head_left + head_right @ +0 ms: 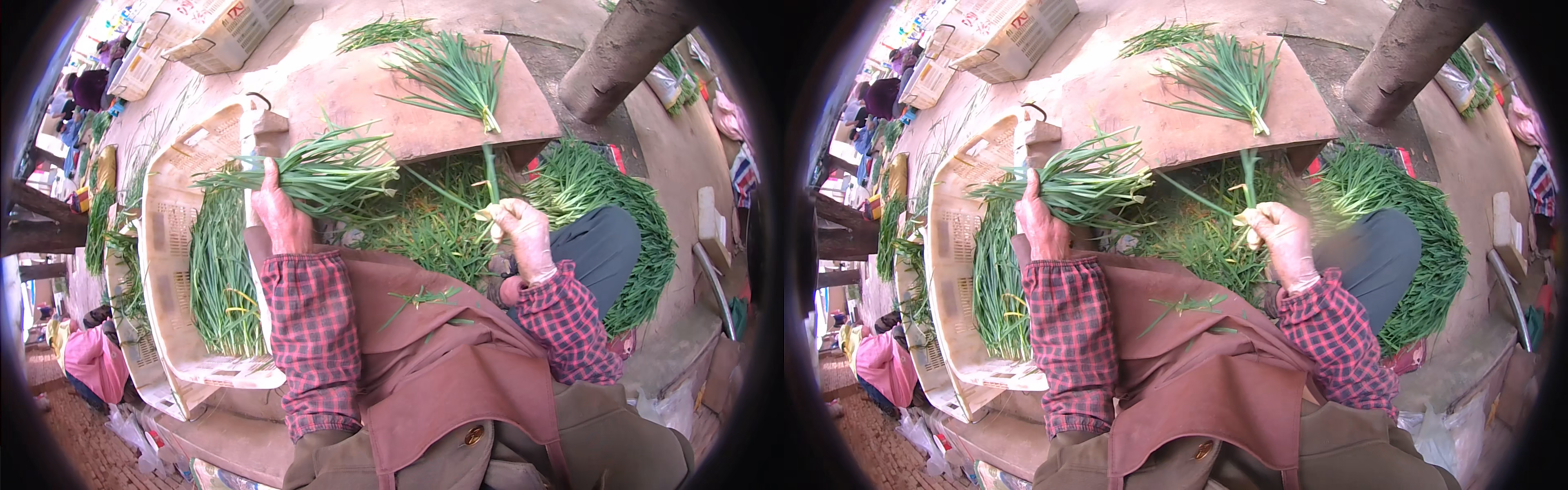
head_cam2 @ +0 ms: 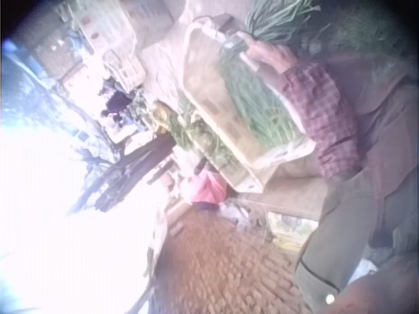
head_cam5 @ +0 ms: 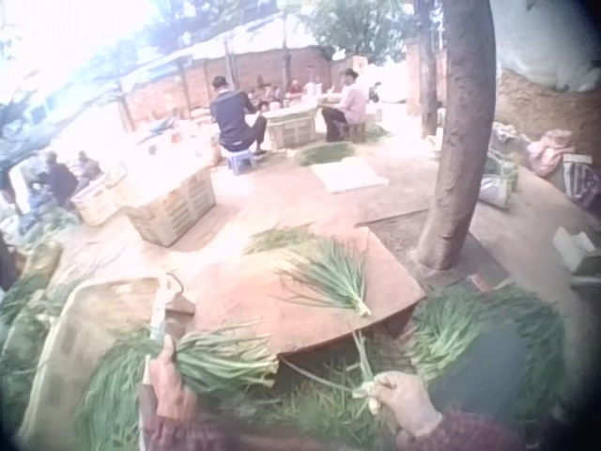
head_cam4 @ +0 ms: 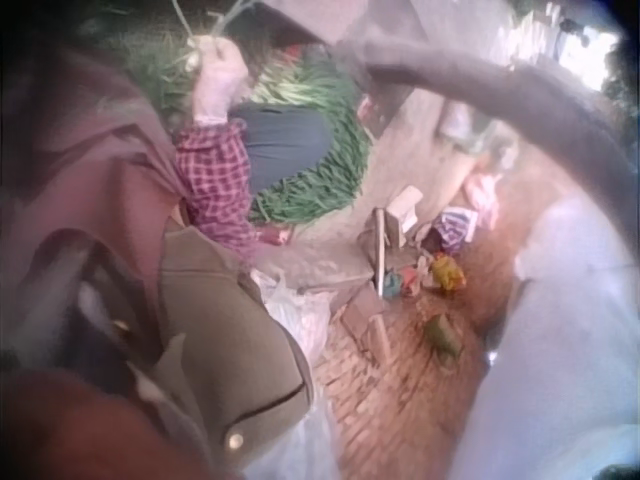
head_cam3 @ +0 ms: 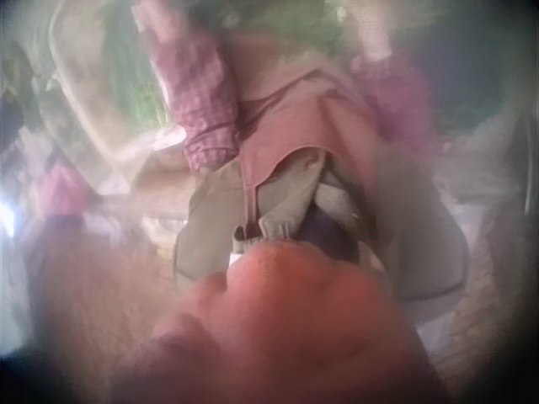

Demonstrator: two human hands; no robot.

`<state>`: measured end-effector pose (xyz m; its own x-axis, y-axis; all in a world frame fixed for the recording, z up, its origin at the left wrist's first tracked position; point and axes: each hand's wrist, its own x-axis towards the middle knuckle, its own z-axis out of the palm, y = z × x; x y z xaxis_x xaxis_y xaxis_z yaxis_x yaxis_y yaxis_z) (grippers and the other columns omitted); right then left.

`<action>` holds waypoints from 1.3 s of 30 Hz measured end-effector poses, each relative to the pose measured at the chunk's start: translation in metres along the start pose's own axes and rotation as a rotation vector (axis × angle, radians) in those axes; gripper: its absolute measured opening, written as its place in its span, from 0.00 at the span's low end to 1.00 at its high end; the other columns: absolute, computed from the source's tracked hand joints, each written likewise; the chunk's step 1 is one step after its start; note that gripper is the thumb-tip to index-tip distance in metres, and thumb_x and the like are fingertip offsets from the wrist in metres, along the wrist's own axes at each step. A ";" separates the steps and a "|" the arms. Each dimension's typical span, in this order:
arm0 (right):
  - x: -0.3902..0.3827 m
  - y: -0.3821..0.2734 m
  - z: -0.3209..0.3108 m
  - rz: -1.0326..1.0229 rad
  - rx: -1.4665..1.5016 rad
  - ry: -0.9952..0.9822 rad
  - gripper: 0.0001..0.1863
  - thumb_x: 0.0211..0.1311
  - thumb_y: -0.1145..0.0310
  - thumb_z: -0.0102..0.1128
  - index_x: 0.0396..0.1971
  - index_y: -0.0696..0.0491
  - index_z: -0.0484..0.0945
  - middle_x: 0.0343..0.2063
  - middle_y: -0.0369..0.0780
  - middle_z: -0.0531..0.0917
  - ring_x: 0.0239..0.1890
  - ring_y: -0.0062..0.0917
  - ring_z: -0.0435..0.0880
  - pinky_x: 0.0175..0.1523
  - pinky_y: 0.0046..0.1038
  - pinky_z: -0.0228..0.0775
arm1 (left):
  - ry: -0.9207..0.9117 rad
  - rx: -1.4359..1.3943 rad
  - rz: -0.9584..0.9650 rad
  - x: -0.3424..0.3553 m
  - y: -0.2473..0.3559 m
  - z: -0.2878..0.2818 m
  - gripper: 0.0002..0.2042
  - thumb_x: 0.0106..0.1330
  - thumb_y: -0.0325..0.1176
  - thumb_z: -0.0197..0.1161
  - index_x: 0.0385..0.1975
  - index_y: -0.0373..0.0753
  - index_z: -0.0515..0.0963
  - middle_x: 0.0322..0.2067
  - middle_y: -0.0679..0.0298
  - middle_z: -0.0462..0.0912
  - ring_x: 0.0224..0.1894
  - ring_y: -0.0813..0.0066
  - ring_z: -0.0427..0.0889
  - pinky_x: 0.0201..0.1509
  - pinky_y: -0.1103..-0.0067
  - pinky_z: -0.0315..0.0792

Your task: The person sorts green onions by hand by pulling off outer wilted layers from individual stalks and placing the cleaned items into a bundle.

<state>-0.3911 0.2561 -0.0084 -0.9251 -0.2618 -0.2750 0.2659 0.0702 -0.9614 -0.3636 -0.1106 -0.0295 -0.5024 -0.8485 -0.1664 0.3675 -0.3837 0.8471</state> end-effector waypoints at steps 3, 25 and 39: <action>0.003 -0.005 0.002 -0.004 0.089 -0.011 0.10 0.69 0.70 0.60 0.40 0.62 0.81 0.23 0.33 0.80 0.23 0.14 0.76 0.32 0.18 0.69 | -0.074 -0.061 -0.054 -0.003 0.009 -0.003 0.13 0.70 0.33 0.62 0.44 0.26 0.76 0.38 0.52 0.84 0.35 0.60 0.86 0.40 0.65 0.84; 0.138 -0.054 0.065 -0.381 -0.375 -0.251 0.21 0.65 0.63 0.63 0.55 0.55 0.80 0.42 0.45 0.87 0.45 0.30 0.85 0.51 0.31 0.74 | -0.203 0.076 0.103 -0.039 0.034 0.019 0.18 0.69 0.33 0.65 0.54 0.35 0.72 0.41 0.62 0.79 0.37 0.72 0.82 0.41 0.74 0.80; 0.106 -0.076 0.109 -0.231 0.132 -0.673 0.14 0.67 0.69 0.61 0.48 0.58 0.82 0.37 0.38 0.86 0.42 0.19 0.82 0.52 0.25 0.74 | -0.359 0.095 -0.010 -0.048 0.024 0.029 0.10 0.70 0.31 0.63 0.47 0.38 0.74 0.32 0.65 0.81 0.31 0.77 0.81 0.35 0.79 0.78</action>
<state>-0.4798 0.1176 0.0358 -0.6056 -0.7948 0.0386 0.1536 -0.1644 -0.9744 -0.3534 -0.0686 0.0139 -0.7541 -0.6568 -0.0014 0.2954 -0.3410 0.8924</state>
